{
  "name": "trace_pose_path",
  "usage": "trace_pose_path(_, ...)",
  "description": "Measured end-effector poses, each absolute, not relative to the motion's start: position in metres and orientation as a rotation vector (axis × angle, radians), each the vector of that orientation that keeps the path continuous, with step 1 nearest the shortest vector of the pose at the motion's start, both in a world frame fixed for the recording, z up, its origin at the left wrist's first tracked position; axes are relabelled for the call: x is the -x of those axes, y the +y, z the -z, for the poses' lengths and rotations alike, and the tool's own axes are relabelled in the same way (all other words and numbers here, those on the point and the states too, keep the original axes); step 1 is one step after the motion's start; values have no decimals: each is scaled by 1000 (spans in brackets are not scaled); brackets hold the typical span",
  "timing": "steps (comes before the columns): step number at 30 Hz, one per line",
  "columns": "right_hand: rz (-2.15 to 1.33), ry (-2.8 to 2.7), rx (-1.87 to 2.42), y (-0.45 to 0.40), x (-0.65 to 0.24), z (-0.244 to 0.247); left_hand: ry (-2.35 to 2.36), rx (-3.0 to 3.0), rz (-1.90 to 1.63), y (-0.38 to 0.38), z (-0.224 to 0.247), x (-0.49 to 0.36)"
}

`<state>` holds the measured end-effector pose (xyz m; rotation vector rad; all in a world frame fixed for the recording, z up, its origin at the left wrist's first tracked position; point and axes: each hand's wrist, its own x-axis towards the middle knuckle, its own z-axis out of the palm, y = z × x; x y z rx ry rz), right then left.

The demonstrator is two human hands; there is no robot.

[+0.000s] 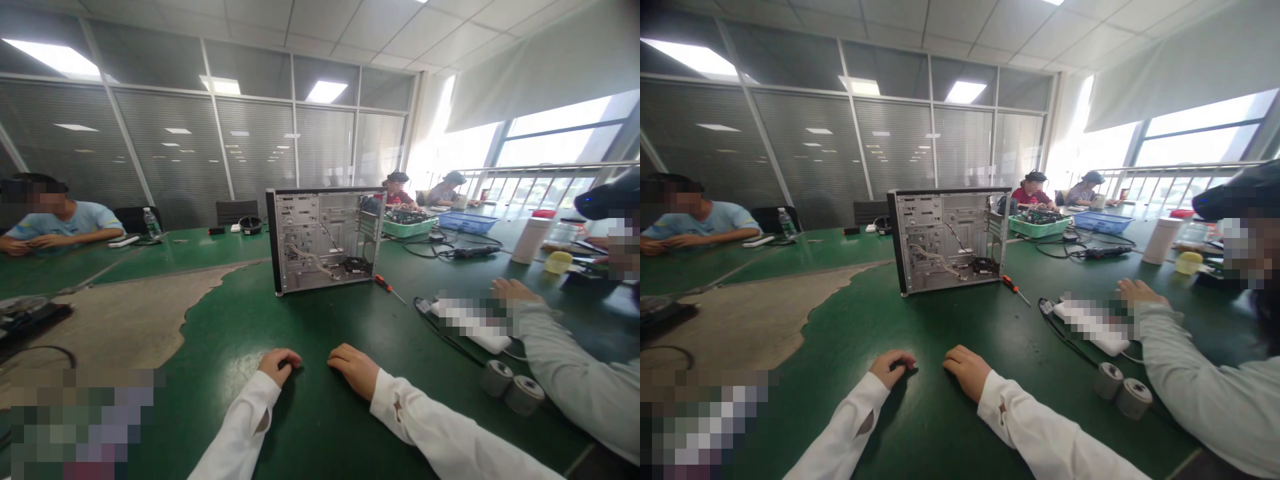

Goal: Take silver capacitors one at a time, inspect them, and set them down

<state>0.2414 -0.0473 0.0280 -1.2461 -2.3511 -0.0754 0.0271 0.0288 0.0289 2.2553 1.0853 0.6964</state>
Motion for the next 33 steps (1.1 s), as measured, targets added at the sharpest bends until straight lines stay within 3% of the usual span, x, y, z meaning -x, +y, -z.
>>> trace_pose_path(6,307,-2232,1532,-126,-322,-40,1057,-2277,-712,29,-30,-28)
trace_pose_path(10,574,-1698,1922,-182,-405,-41,1068,-2263,-707,29,-30,-27)
trace_pose_path(14,626,-1330,2245,-220,-461,-34,1065,-2260,-706,29,-29,-27)
trace_pose_path(28,512,-1482,2285,-222,-479,-28,1065,-2265,-717,27,-30,-27)
trace_pose_path(33,625,-1459,2242,-224,-476,-29,1073,-2252,-722,26,-31,-27)
